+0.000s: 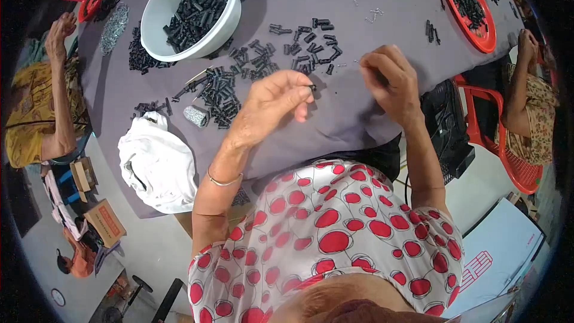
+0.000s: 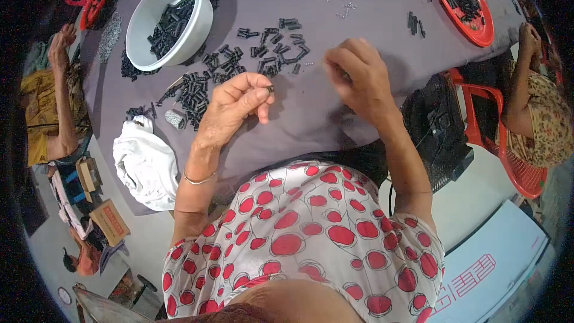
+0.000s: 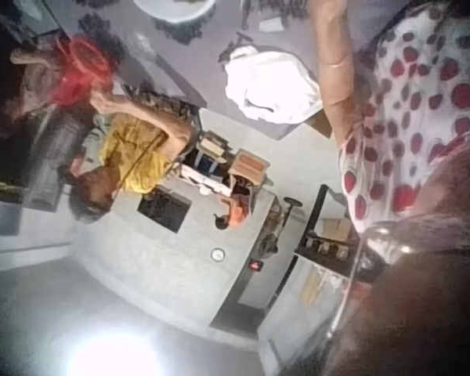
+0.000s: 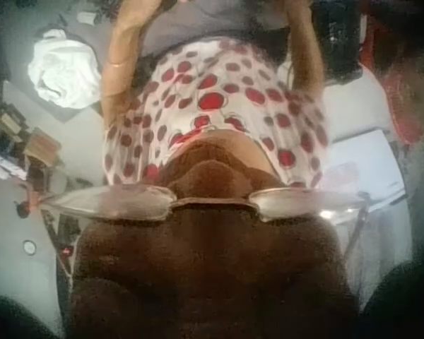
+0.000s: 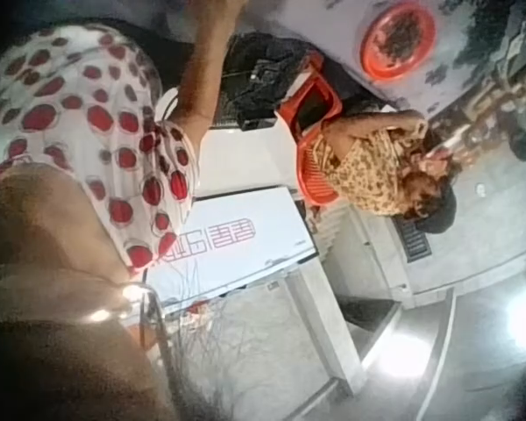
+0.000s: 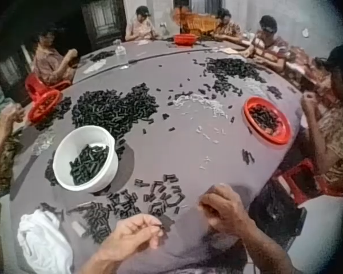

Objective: Assemble small plastic components by hand at a workstation.

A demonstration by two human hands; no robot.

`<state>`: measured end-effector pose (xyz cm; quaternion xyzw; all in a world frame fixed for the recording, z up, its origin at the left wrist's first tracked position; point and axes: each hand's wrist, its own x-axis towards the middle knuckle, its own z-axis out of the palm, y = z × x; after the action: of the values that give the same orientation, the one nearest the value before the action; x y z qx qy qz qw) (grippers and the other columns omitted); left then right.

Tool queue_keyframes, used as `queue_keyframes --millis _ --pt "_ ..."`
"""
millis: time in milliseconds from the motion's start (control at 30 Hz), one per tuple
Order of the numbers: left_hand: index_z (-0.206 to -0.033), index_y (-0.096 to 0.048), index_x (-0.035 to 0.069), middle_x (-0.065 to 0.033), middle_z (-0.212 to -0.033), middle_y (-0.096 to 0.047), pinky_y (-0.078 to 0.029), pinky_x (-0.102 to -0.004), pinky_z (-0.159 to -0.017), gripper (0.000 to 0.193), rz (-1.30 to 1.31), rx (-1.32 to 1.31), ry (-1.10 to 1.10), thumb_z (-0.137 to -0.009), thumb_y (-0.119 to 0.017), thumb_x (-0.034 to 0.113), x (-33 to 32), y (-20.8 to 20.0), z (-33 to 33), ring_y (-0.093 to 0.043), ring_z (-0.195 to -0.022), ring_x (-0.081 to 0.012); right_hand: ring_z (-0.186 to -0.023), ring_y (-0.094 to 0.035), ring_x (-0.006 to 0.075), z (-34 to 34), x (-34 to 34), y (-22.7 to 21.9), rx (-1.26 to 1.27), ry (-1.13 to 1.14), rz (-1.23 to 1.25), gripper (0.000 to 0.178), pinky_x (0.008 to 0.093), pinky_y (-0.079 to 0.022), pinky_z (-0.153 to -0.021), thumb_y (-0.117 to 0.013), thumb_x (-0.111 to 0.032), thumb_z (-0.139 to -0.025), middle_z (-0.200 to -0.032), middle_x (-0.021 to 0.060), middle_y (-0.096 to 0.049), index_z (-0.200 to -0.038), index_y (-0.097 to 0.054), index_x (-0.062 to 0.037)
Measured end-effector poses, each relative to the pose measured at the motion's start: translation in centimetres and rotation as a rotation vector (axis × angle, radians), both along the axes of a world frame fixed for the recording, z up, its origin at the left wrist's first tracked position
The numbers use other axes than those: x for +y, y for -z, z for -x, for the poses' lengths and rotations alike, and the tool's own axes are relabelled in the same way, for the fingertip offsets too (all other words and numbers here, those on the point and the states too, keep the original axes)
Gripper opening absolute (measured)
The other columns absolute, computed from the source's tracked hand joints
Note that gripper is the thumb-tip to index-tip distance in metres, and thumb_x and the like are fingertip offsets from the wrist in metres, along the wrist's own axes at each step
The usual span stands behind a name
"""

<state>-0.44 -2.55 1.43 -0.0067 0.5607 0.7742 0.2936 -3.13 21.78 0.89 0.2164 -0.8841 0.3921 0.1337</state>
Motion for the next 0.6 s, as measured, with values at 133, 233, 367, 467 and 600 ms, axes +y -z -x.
queue_keyframes --millis 133,233,367,467,600 --pt "-0.102 -0.057 -0.001 -0.0060 -0.085 -0.061 -0.051 -0.0226 -0.060 0.016 -0.027 -0.019 -0.036 -0.090 -0.058 0.011 0.4 0.5 -0.1 -0.057 -0.063 -0.0087 -0.075 -0.052 0.0224 0.4 -0.8 0.5 0.161 -0.043 -0.197 0.016 0.0352 -0.039 -0.066 -0.068 -0.005 -0.068 -0.080 0.0032 -0.053 -0.082 -0.059 -0.0084" --pt "-0.102 -0.057 -0.001 -0.0062 -0.085 -0.061 -0.051 -0.0225 -0.060 0.017 -0.019 -0.031 -0.053 -0.090 -0.058 0.011 0.5 0.4 -0.3 -0.057 -0.063 -0.0085 -0.079 -0.051 0.0210 0.5 -0.9 0.8 0.163 -0.062 -0.287 0.017 0.0350 -0.036 -0.068 -0.069 -0.009 -0.069 -0.082 0.0010 -0.052 -0.083 -0.059 -0.0119" --pt "-0.102 -0.058 -0.001 -0.0064 -0.085 -0.062 -0.051 -0.0224 -0.060 0.018 -0.021 -0.023 -0.070 -0.089 -0.059 0.011 0.7 0.5 -0.5 -0.057 -0.063 -0.0085 -0.080 -0.050 0.0208 0.9 -1.2 1.0 0.211 -0.081 -0.332 0.021 0.0360 -0.035 -0.070 -0.069 -0.010 -0.068 -0.082 -0.0004 -0.052 -0.086 -0.059 -0.0141" --pt "-0.102 -0.058 -0.001 -0.0065 -0.085 -0.062 -0.050 -0.0222 -0.060 0.018 -0.005 0.004 -0.089 -0.089 -0.060 0.011 0.8 0.6 -0.6 -0.057 -0.064 -0.0084 -0.078 -0.051 0.0202 0.8 -1.5 0.5 0.220 -0.075 -0.360 0.019 0.0352 -0.035 -0.070 -0.068 -0.008 -0.067 -0.079 -0.0007 -0.052 -0.083 -0.059 -0.0136" --pt "-0.102 -0.058 -0.001 -0.0063 -0.085 -0.063 -0.050 -0.0224 -0.061 0.017 0.004 0.040 -0.104 -0.090 -0.059 0.011 1.0 0.7 -0.5 -0.057 -0.064 -0.0087 -0.075 -0.053 0.0193 -0.1 -2.5 -1.7 0.143 -0.114 -0.229 0.017 0.0344 -0.036 -0.070 -0.068 -0.008 -0.066 -0.076 -0.0010 -0.052 -0.079 -0.059 -0.0129"
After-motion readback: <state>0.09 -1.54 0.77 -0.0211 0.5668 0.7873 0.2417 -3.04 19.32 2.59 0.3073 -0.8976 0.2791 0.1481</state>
